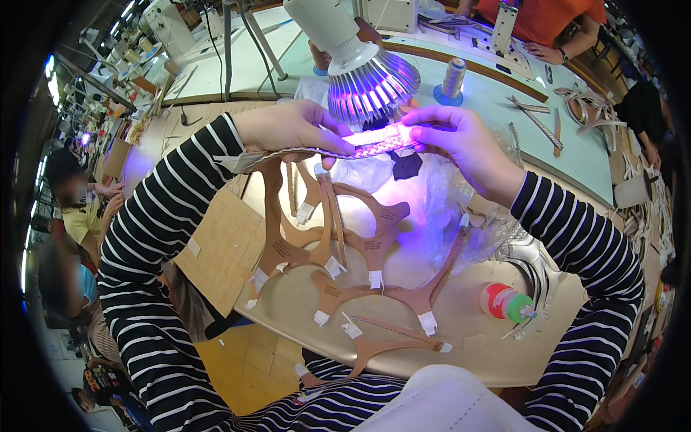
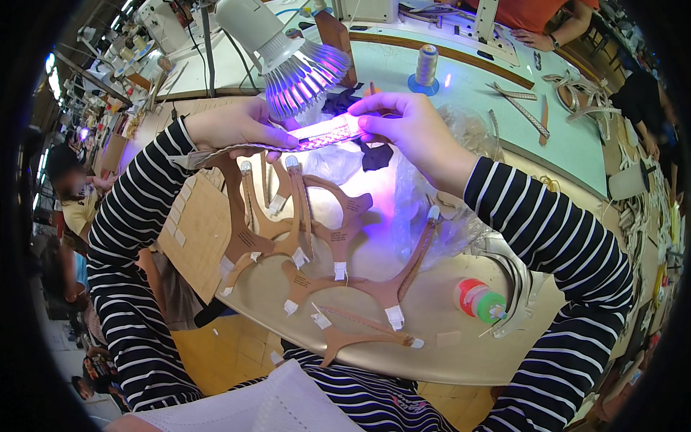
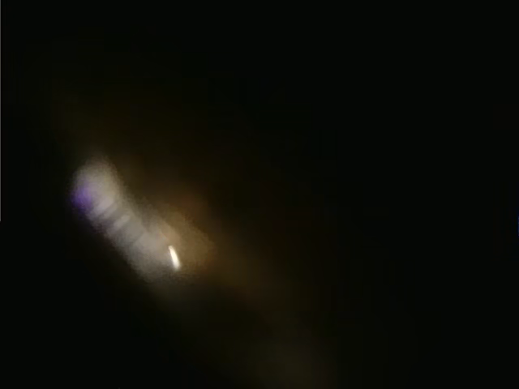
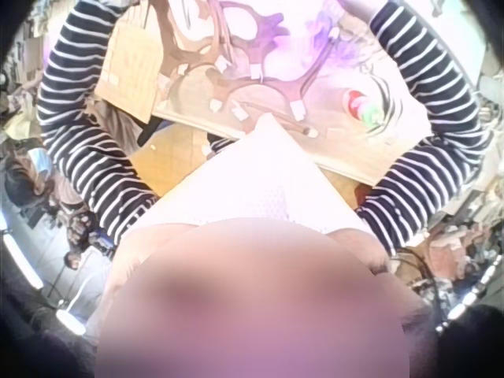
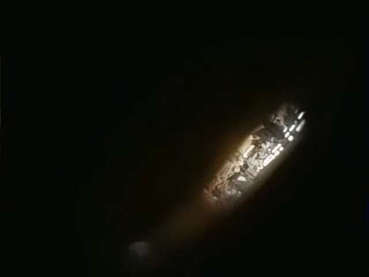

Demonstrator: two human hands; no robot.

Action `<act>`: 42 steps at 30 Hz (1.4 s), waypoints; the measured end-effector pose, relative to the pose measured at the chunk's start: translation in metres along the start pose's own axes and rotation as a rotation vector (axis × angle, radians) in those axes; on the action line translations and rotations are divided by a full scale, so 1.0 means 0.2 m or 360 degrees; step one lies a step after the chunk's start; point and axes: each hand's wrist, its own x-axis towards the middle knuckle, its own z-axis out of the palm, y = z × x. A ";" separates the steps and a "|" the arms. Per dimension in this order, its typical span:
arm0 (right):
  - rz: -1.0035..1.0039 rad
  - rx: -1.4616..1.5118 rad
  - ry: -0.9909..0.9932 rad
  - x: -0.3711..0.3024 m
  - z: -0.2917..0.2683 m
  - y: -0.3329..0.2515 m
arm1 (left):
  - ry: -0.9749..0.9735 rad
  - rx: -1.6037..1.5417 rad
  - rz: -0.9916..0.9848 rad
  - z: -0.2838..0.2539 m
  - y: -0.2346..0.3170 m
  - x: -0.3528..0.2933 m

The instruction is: The person applies glue to small wooden pieces and attaches them to larger wooden cutouts on a workbench. They handle the pieces one at a time, pressing them into place and occasionally adjusting their position.

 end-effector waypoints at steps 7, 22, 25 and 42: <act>-0.0013 0.0023 0.0031 -0.01 0.02 -0.01 | -0.0026 0.0006 0.0001 0.00 0.01 -0.02; -0.0011 -0.0001 0.0039 -0.02 0.04 -0.03 | 0.0003 -0.0020 -0.0003 0.01 0.00 -0.04; -0.0020 0.0002 0.0057 -0.03 0.05 -0.03 | 0.0000 -0.0022 -0.0011 0.01 -0.01 -0.04; -0.0290 -0.0117 0.0170 -0.63 -0.12 -0.55 | -0.0249 -0.0447 0.0474 0.39 0.24 -0.35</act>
